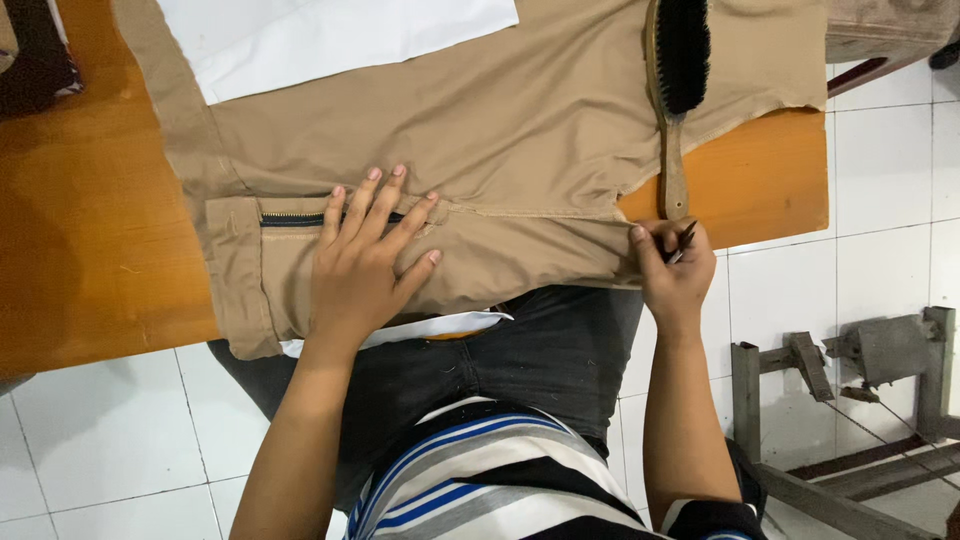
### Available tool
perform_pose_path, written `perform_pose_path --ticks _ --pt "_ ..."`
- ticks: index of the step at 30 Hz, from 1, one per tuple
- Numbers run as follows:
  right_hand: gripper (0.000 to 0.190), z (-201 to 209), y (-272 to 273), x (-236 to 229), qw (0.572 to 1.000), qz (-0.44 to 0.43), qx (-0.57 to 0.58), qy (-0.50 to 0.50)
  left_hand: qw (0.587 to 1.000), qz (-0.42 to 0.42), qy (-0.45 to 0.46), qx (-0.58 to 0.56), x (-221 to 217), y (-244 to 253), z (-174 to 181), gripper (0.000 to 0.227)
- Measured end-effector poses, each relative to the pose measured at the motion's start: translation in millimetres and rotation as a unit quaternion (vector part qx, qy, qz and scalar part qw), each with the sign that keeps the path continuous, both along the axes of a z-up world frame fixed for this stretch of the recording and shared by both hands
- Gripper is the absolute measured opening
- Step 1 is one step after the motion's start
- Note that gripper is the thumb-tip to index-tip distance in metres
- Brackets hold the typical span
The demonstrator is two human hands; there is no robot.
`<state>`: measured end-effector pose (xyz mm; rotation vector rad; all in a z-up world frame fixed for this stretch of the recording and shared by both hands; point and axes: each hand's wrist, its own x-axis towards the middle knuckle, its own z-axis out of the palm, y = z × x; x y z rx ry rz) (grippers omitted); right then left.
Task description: The person brushes the surface of a pair of trousers with a wooden brush and then uses small shears to trim excess thread from the garment.
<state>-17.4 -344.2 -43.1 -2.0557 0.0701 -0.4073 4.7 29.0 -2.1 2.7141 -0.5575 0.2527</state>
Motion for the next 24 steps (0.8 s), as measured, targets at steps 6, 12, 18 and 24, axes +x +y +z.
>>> perform_pose_path --ticks 6,12,18,24 --pt "0.040 9 1 7 0.985 0.010 0.159 0.062 0.999 0.003 0.032 -0.026 0 -2 6 0.052" --pt "0.038 -3 -8 9 0.992 0.019 0.114 0.054 0.999 0.005 0.025 -0.023 0 -1 -3 0.055" --pt "0.046 -8 -12 12 0.995 0.063 0.015 0.072 0.999 -0.005 0.030 -0.032 1 -1 -1 0.055" --pt "0.038 7 -8 7 0.981 0.081 0.150 0.092 0.999 -0.003 0.030 -0.032 1 -1 -5 0.058"
